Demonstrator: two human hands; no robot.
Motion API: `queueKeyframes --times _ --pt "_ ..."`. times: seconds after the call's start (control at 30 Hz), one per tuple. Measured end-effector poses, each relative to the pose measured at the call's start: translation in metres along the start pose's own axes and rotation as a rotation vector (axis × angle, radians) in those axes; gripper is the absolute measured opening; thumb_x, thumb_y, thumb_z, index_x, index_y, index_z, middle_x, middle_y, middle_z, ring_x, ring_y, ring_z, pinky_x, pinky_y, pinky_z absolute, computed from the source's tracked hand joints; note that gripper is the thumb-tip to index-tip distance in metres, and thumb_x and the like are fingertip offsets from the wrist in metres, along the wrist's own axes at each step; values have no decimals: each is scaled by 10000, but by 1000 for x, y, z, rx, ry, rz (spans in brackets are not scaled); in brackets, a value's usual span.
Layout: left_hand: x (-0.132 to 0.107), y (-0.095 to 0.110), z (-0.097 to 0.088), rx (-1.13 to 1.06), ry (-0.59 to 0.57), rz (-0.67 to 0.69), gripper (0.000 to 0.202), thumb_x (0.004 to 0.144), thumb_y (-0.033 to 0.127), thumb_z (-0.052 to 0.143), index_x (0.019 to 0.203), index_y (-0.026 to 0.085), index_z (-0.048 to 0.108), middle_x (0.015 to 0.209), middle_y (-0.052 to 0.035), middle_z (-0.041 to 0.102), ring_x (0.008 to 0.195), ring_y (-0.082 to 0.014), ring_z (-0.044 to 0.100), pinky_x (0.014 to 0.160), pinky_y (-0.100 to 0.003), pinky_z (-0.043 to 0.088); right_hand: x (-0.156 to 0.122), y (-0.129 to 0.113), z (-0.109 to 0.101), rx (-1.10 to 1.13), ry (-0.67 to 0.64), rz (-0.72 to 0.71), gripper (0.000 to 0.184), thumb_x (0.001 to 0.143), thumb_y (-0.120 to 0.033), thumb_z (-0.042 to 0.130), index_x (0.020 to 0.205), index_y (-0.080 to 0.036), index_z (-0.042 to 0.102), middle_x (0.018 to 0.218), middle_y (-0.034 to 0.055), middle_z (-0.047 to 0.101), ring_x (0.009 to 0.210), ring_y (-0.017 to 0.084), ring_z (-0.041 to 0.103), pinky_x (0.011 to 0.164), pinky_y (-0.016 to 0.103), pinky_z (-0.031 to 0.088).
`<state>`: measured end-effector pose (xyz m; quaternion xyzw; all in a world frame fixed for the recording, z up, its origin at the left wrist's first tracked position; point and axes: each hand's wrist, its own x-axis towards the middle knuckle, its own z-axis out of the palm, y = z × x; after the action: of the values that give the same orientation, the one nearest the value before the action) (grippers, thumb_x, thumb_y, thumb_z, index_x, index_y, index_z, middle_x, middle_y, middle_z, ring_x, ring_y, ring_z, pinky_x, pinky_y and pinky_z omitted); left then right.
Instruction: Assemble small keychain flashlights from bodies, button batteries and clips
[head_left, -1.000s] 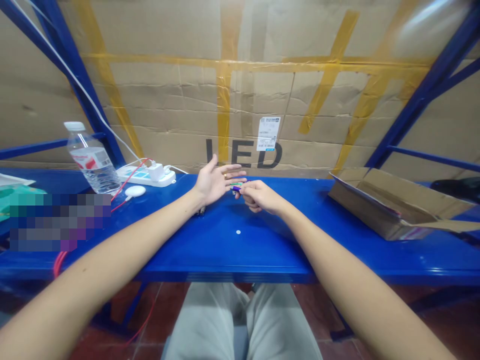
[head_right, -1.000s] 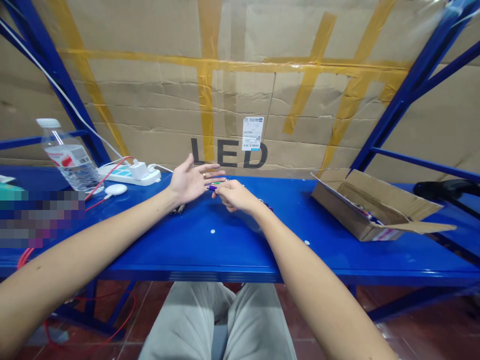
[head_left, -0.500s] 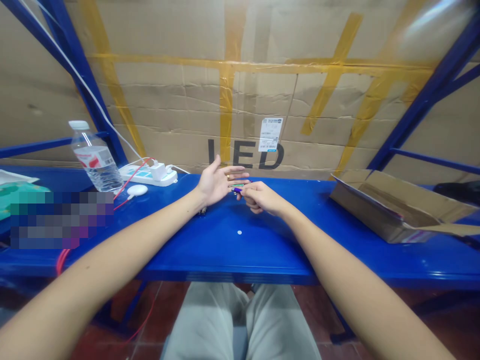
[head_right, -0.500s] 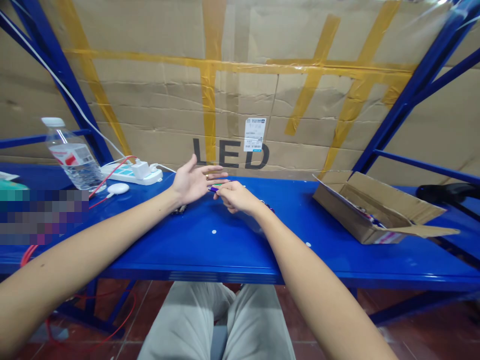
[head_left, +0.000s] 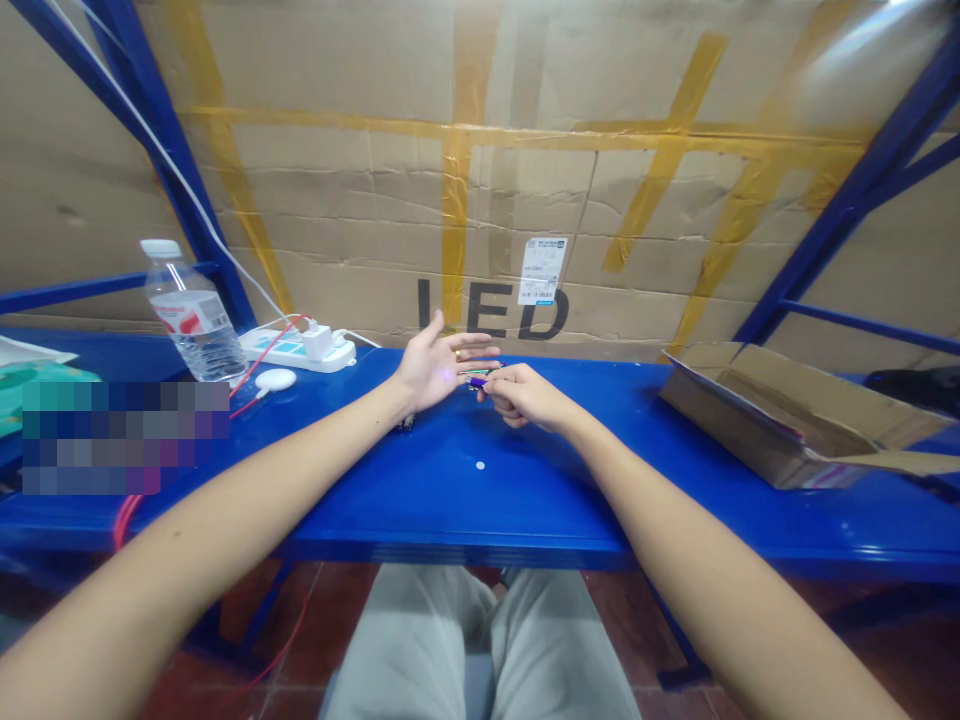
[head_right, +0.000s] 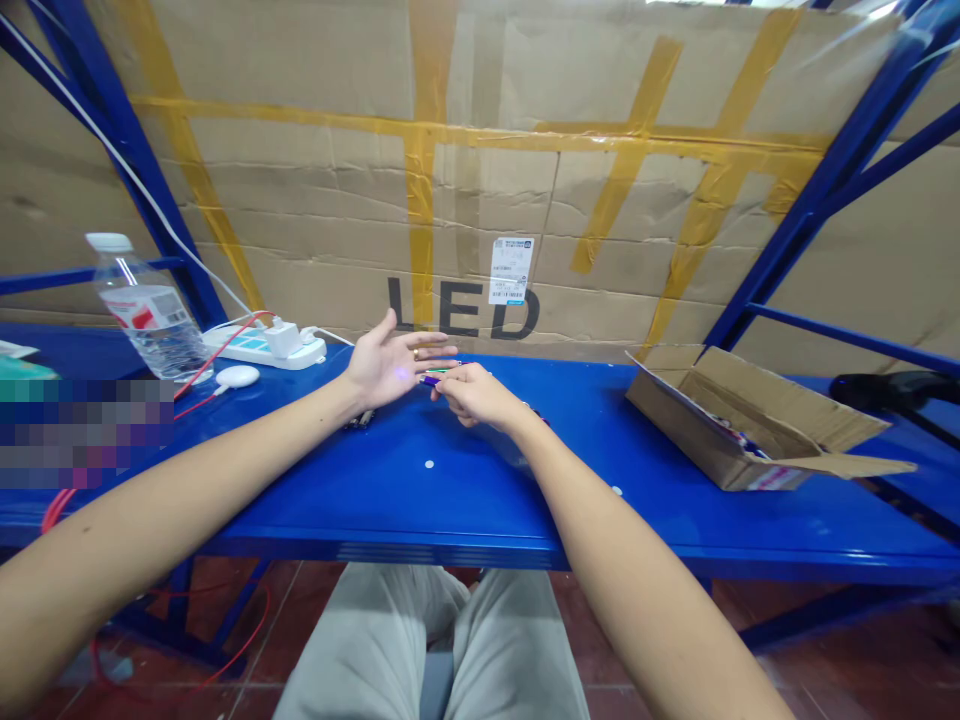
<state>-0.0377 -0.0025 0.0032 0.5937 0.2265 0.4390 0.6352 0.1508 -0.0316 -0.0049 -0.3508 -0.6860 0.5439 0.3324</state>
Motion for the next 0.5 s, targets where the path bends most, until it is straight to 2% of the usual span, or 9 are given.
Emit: queueKeyframes --times 0.2,0.5 --pt "0 -1 0 -70 7 -21 800 857 790 336 1149 139 698 1299 -224 663 1248 -418 584 967 -567 487 0 0 0 0 38 17 126 806 -248 594 724 -153 594 429 -89 328 366 58 240 342 197 200" --pt "0 -1 0 -56 5 -28 798 861 788 322 1142 143 698 1299 -220 664 1248 -414 585 964 -569 487 2 3 -1 8 48 42 117 802 -251 587 758 -147 614 429 -90 330 371 58 228 338 194 207"
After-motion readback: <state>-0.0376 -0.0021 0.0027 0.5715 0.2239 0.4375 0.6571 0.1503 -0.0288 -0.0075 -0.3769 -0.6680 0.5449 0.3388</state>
